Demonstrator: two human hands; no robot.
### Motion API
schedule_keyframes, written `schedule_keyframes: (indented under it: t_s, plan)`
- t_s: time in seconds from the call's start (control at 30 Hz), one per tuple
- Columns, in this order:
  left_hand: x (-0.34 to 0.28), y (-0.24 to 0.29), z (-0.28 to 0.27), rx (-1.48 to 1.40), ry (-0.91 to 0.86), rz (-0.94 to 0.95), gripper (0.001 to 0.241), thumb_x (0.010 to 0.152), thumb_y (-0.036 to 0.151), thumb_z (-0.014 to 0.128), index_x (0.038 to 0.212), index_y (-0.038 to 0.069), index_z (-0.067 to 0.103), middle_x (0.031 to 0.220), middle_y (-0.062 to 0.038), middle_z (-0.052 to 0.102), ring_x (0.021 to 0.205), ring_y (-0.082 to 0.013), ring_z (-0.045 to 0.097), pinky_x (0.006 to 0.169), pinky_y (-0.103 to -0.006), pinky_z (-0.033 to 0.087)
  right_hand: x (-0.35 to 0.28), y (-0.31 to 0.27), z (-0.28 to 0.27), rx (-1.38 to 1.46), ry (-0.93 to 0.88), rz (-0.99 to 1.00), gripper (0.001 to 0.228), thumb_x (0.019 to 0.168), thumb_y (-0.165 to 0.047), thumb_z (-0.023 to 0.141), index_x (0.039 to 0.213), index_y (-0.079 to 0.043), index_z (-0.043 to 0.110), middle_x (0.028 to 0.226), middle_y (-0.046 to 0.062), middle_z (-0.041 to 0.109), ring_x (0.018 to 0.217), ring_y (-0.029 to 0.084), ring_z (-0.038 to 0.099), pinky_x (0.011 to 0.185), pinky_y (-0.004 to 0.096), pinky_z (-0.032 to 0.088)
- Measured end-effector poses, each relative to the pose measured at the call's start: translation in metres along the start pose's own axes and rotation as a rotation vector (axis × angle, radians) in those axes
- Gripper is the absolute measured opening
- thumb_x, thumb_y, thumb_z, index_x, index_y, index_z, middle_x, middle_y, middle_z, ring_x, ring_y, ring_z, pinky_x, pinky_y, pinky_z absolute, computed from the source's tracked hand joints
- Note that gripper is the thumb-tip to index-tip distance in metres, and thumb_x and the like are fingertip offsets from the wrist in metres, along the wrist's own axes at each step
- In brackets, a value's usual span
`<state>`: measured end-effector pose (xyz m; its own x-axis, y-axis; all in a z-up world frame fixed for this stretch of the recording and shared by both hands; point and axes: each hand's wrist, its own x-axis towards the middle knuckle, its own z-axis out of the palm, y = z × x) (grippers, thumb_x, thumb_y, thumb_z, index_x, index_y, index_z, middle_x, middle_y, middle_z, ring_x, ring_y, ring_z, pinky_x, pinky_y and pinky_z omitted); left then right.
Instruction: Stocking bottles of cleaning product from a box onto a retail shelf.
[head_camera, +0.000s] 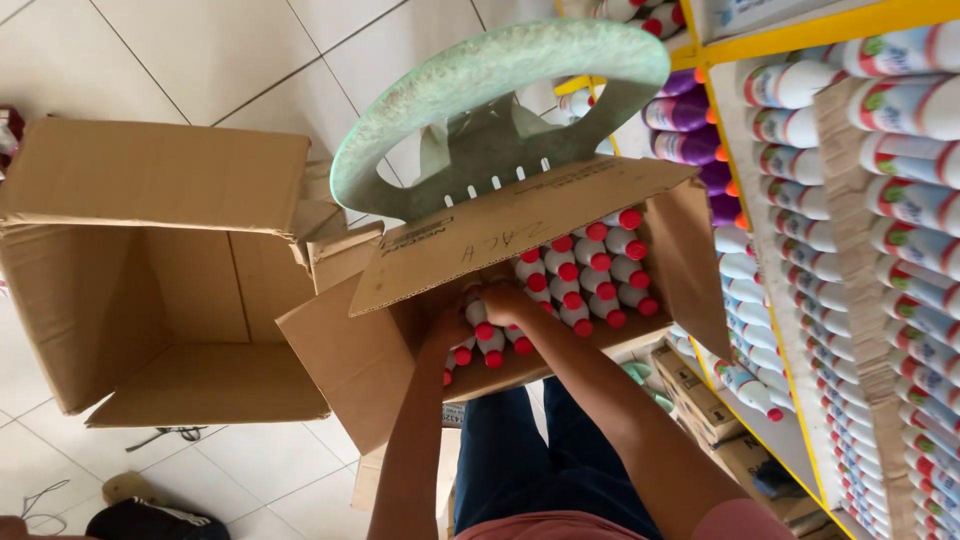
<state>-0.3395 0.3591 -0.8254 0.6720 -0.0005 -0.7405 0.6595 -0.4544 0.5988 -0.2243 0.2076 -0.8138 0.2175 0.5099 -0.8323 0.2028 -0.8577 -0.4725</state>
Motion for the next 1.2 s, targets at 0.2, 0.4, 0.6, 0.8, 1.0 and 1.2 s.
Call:
schedule_keyframes:
  t_s: [0.2, 0.4, 0.6, 0.8, 1.0, 1.2]
  plan:
    - [-0.004, 0.025, -0.034, -0.114, -0.009, -0.015, 0.07, 0.083, 0.014, 0.071, 0.149, 0.014, 0.049, 0.123, -0.02, 0.071, 0.113, -0.0367, 0.067, 0.096, -0.0455, 0.054, 0.055, 0.029, 0.022, 0.008, 0.018, -0.042, 0.062, 0.085, 0.0, 0.057, 0.144, -0.021, 0.059, 0.146, 0.013, 0.057, 0.129, 0.033, 0.057, 0.107, 0.042, 0.045]
    - [-0.011, 0.053, -0.053, -0.243, -0.017, -0.015, 0.068, 0.084, 0.014, 0.073, 0.148, 0.012, 0.05, 0.126, -0.018, 0.071, 0.116, -0.0339, 0.067, 0.098, -0.0437, 0.053, 0.059, 0.037, 0.016, 0.187, 0.092, -0.02, 0.052, 0.089, -0.014, 0.067, 0.141, -0.011, 0.06, 0.145, 0.015, 0.06, 0.128, 0.033, 0.058, 0.107, 0.041, 0.046]
    - [-0.008, 0.03, -0.043, -0.36, -0.005, -0.001, 0.067, 0.085, 0.013, 0.075, 0.148, 0.011, 0.052, 0.129, -0.017, 0.071, 0.118, -0.031, 0.066, 0.1, -0.042, 0.053, 0.032, 0.007, -0.016, 0.247, 0.018, 0.083, 0.081, 0.066, -0.022, 0.091, 0.139, -0.01, 0.057, 0.141, 0.015, 0.06, 0.127, 0.033, 0.057, 0.106, 0.041, 0.048]
    - [-0.017, 0.033, -0.036, -0.482, 0.006, 0.044, 0.066, 0.086, 0.013, 0.077, 0.147, 0.009, 0.054, 0.131, -0.016, 0.07, 0.121, -0.0282, 0.065, 0.102, -0.0403, 0.053, 0.012, 0.01, -0.017, 0.288, 0.215, -0.115, 0.071, 0.072, -0.022, 0.089, 0.137, -0.01, 0.061, 0.14, 0.017, 0.061, 0.128, 0.033, 0.057, 0.107, 0.043, 0.047]
    - [-0.044, 0.04, -0.045, -0.423, 0.026, 0.095, 0.065, 0.087, 0.013, 0.08, 0.147, 0.009, 0.055, 0.134, -0.015, 0.069, 0.125, -0.0248, 0.063, 0.104, -0.0398, 0.052, -0.047, 0.001, -0.031, 0.476, 0.128, -0.226, 0.075, 0.073, -0.01, 0.083, 0.143, -0.012, 0.055, 0.128, 0.012, 0.069, 0.115, 0.027, 0.068, 0.099, 0.04, 0.054]
    - [-0.114, 0.106, -0.066, -0.408, 0.008, 0.199, 0.06, 0.09, 0.014, 0.076, 0.147, 0.011, 0.055, 0.135, -0.012, 0.069, 0.127, -0.0227, 0.064, 0.106, -0.0406, 0.053, -0.157, -0.019, -0.061, 0.689, 0.113, -0.4, 0.071, 0.076, -0.019, 0.089, 0.139, -0.007, 0.059, 0.118, 0.013, 0.076, 0.104, 0.024, 0.075, 0.095, 0.04, 0.061]
